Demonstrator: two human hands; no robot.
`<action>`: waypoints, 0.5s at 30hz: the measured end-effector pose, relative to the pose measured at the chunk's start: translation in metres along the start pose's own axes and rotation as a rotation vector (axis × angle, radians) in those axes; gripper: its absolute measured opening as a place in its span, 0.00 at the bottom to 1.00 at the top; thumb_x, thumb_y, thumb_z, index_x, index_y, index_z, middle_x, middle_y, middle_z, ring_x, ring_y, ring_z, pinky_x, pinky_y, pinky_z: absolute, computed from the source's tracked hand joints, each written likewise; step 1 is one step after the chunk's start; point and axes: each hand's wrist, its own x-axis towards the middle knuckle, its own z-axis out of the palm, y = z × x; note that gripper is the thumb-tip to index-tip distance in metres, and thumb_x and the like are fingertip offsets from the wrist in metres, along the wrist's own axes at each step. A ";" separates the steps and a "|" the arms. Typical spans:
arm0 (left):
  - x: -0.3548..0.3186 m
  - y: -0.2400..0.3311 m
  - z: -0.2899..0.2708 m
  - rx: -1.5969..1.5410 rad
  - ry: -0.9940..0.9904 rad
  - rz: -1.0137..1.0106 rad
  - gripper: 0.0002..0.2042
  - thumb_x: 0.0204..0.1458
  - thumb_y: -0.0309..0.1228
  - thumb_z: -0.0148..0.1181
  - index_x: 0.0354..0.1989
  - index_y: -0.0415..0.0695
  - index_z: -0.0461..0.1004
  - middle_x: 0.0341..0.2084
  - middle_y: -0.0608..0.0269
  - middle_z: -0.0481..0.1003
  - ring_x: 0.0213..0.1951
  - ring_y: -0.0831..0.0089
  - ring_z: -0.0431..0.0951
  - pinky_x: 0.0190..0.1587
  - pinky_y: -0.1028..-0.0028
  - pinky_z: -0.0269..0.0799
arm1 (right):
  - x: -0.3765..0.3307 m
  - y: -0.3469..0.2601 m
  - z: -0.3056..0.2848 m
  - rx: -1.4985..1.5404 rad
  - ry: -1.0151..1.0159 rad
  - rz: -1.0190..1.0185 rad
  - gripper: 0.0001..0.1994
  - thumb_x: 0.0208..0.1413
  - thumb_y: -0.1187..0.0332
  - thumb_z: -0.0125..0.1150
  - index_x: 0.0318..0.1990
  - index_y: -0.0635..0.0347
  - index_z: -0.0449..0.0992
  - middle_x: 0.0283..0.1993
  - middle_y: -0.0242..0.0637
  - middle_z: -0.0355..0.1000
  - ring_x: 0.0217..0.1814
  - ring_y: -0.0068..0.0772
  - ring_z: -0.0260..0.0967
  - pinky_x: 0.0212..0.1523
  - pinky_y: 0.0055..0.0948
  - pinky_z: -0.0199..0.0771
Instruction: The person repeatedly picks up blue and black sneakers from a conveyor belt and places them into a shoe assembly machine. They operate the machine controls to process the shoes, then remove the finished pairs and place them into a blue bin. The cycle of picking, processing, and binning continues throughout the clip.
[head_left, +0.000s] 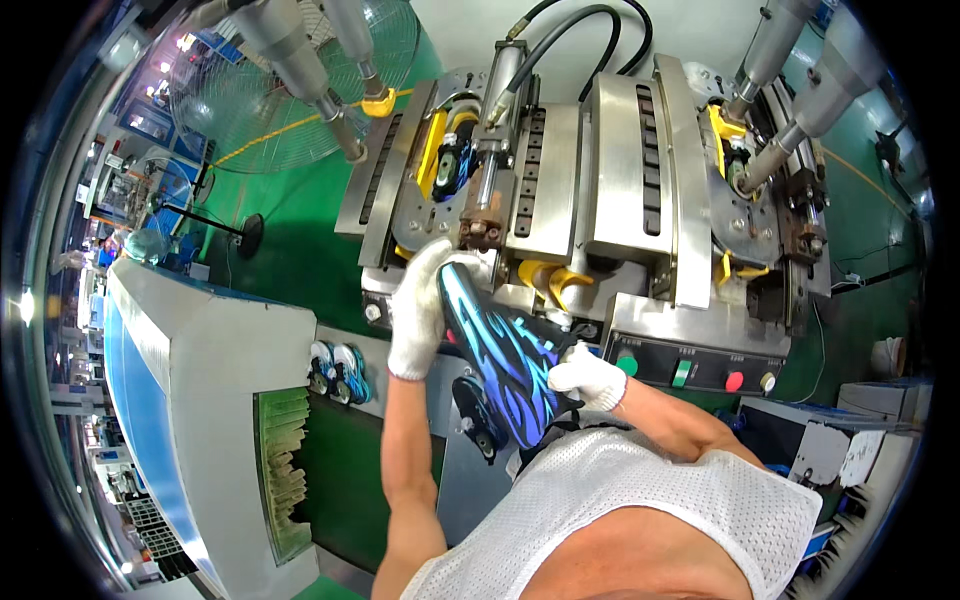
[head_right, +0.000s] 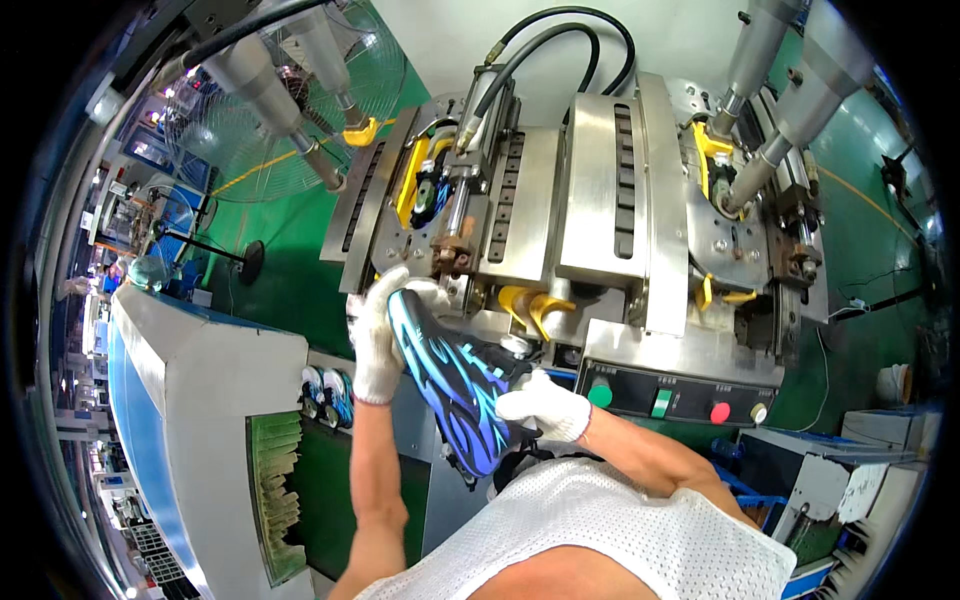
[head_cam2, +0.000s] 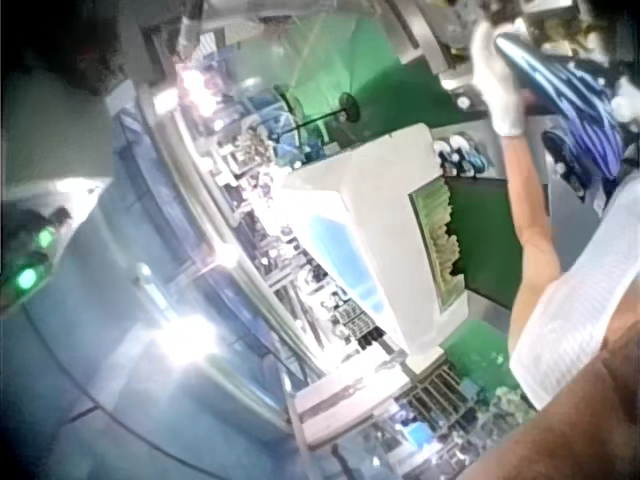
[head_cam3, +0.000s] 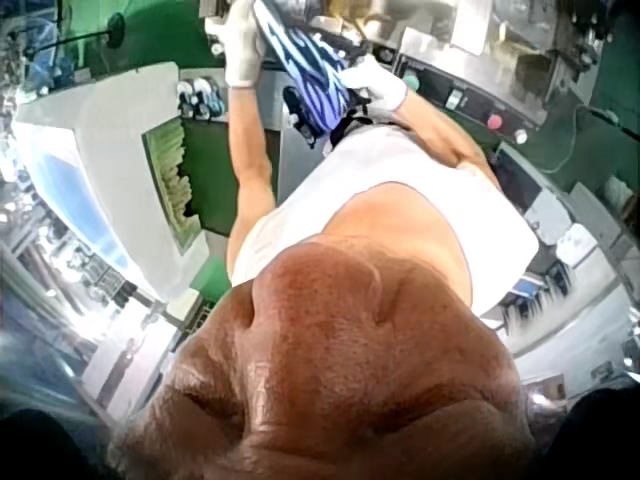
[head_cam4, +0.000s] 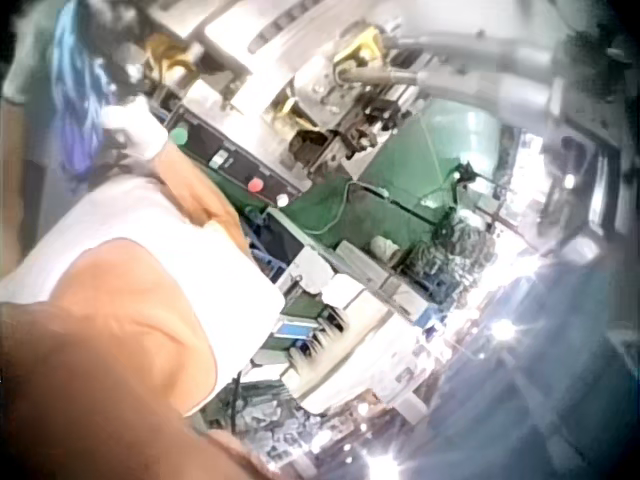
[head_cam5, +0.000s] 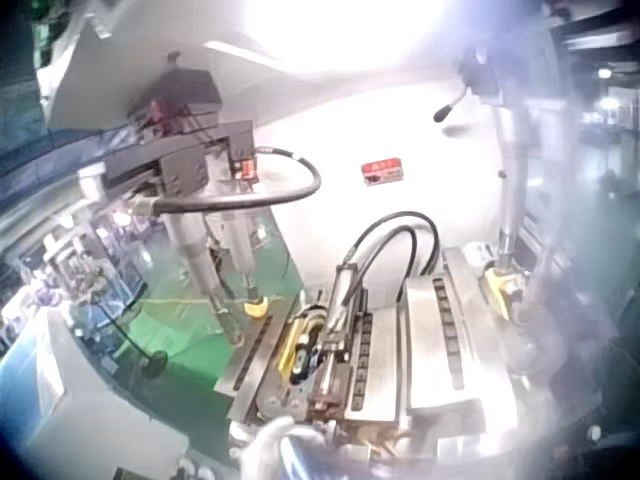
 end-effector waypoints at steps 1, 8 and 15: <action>0.035 -0.001 -0.001 0.067 0.002 0.074 0.37 0.59 0.49 0.65 0.67 0.33 0.61 0.54 0.45 0.76 0.54 0.61 0.78 0.59 0.65 0.75 | -0.001 -0.004 -0.012 -0.012 0.039 -0.038 0.29 0.52 0.74 0.73 0.63 0.64 0.72 0.52 0.37 0.79 0.47 0.26 0.77 0.47 0.28 0.78; 0.236 -0.060 -0.034 1.237 0.248 -0.028 0.38 0.52 0.42 0.71 0.67 0.36 0.63 0.60 0.39 0.71 0.59 0.49 0.75 0.61 0.58 0.70 | -0.043 -0.048 -0.016 -0.106 0.144 -0.287 0.36 0.53 0.73 0.69 0.71 0.62 0.62 0.61 0.39 0.73 0.59 0.32 0.72 0.62 0.35 0.72; 0.296 -0.127 -0.063 1.458 0.299 -0.250 0.37 0.50 0.54 0.67 0.65 0.45 0.66 0.56 0.43 0.75 0.58 0.46 0.76 0.58 0.53 0.71 | -0.062 -0.034 -0.020 -0.207 0.399 -0.329 0.35 0.50 0.72 0.70 0.68 0.65 0.66 0.59 0.39 0.74 0.58 0.29 0.71 0.61 0.34 0.72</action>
